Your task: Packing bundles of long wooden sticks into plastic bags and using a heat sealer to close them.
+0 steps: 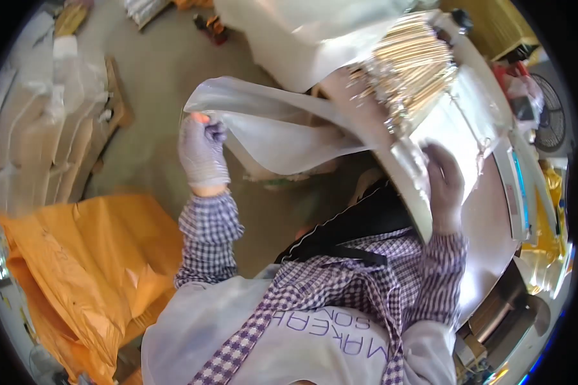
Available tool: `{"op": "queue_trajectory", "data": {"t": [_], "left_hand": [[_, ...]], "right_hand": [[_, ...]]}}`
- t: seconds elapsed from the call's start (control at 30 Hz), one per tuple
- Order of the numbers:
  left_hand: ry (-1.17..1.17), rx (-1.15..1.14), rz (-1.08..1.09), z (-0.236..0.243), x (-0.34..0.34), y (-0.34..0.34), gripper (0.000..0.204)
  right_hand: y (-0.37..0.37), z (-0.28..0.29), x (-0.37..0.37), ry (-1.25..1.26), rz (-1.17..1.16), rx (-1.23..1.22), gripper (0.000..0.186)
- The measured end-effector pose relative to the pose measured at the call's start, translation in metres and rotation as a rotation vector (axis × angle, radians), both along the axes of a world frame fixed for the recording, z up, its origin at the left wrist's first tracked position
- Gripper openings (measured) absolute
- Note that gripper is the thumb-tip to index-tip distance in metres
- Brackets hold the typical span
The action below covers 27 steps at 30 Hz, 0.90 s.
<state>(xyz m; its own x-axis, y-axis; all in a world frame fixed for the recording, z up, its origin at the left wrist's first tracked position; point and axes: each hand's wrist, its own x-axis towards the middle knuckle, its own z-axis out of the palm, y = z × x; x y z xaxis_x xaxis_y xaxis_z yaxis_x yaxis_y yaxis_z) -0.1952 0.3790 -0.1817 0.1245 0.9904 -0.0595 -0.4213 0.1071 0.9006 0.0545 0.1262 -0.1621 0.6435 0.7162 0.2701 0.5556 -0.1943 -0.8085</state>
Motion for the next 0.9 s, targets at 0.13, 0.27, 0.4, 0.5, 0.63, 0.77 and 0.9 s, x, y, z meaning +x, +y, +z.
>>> {"op": "queue_trajectory", "data": {"t": [0.13, 0.27, 0.4, 0.5, 0.63, 0.77, 0.9], "left_hand": [[0.213, 0.133, -0.658, -0.003, 0.097, -0.108, 0.020], [0.110, 0.425, -1.634, -0.029, 0.190, -0.282, 0.021], [0.178, 0.802, -1.862, -0.019, 0.253, -0.378, 0.027], [0.184, 0.855, -2.060, -0.033, 0.286, -0.482, 0.045], [0.441, 1.313, -2.106, -0.060, 0.338, -0.628, 0.076], [0.856, 1.476, -1.971, -0.035, 0.398, -0.699, 0.088], [1.111, 1.499, -1.963, -0.047, 0.450, -0.737, 0.098]], "right_hand": [[-0.171, -0.035, -0.007, 0.141, -0.338, -0.063, 0.025], [-0.330, -0.025, -0.042, 0.176, -0.855, 0.096, 0.031], [-0.384, -0.007, -0.013, 0.112, -1.159, -0.005, 0.048], [-0.468, -0.025, 0.015, -0.090, -1.270, -0.316, 0.067], [-0.596, -0.071, 0.082, 0.220, -1.568, -0.597, 0.081], [-0.709, -0.108, 0.152, 0.514, -1.737, -0.868, 0.089], [-0.790, -0.135, 0.174, 0.536, -1.934, -0.756, 0.088]]}}
